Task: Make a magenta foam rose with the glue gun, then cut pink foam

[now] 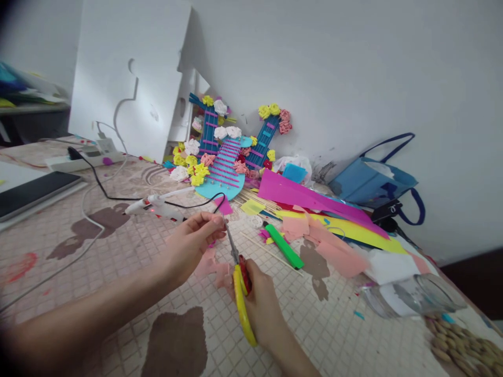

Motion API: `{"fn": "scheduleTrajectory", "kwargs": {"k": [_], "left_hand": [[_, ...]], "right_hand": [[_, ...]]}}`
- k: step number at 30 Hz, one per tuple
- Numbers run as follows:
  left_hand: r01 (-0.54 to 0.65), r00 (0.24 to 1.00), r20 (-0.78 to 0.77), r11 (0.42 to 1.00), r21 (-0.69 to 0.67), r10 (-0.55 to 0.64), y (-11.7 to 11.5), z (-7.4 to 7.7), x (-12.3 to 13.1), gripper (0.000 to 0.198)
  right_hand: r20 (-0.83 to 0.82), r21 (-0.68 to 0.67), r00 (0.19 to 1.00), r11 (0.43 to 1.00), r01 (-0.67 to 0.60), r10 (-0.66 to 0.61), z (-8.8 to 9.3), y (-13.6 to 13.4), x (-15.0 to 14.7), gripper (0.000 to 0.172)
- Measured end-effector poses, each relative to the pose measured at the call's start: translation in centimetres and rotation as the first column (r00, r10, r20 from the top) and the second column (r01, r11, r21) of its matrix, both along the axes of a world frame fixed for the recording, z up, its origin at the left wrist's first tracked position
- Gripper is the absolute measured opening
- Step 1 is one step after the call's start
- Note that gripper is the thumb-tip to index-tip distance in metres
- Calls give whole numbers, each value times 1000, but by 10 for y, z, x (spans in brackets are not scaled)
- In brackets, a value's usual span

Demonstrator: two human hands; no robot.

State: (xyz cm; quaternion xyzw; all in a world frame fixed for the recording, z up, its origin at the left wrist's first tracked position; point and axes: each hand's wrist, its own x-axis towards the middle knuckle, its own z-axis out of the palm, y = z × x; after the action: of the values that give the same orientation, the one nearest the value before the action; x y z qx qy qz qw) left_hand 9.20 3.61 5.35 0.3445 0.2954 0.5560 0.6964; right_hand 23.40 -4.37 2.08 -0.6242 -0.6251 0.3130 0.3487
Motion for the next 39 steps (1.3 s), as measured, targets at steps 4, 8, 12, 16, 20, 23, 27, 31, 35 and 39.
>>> {"fn": "scheduleTrajectory", "kwargs": {"k": [4,8,12,16,20,23,27,31,35,39], "left_hand": [[-1,1000,10,1000,-18,1,-1,1,0,19],[6,1000,30,1000,-20,-5,-2,3,0,20],[-1,999,35,1000,-26,2,-3,3,-1,19],[0,999,38,1000,-30,1,-3,4,-2,19],[8,999,39,1000,-28,-7,-3,4,-2,18],[9,999,38,1000,-15,-8,-2,2,-2,18],[19,999,51,1000,-7,-18,-1,2,-3,17],[52,997,54,999,-3,-51,0,2,-6,17],[85,995,49,996,-13,-85,1,4,-9,18],[107,993,47,994,-8,-107,2,5,-11,18]], "right_hand": [[21,7,1000,1000,2,-2,-2,0,1,27],[42,6,999,1000,10,-10,-3,1,2,25],[28,7,1000,1000,11,-11,-3,0,1,26],[17,1,1000,1000,13,-13,-3,0,1,27],[27,-14,1000,1000,14,-13,-3,0,1,27],[36,-16,999,1000,16,-15,-4,0,1,28],[41,-17,999,1000,12,-12,-4,-1,1,27],[54,-13,998,1000,14,-13,-2,-1,2,27],[65,8,998,1000,10,-10,0,0,3,27],[83,13,997,1000,8,-9,-1,-1,4,27]]}}
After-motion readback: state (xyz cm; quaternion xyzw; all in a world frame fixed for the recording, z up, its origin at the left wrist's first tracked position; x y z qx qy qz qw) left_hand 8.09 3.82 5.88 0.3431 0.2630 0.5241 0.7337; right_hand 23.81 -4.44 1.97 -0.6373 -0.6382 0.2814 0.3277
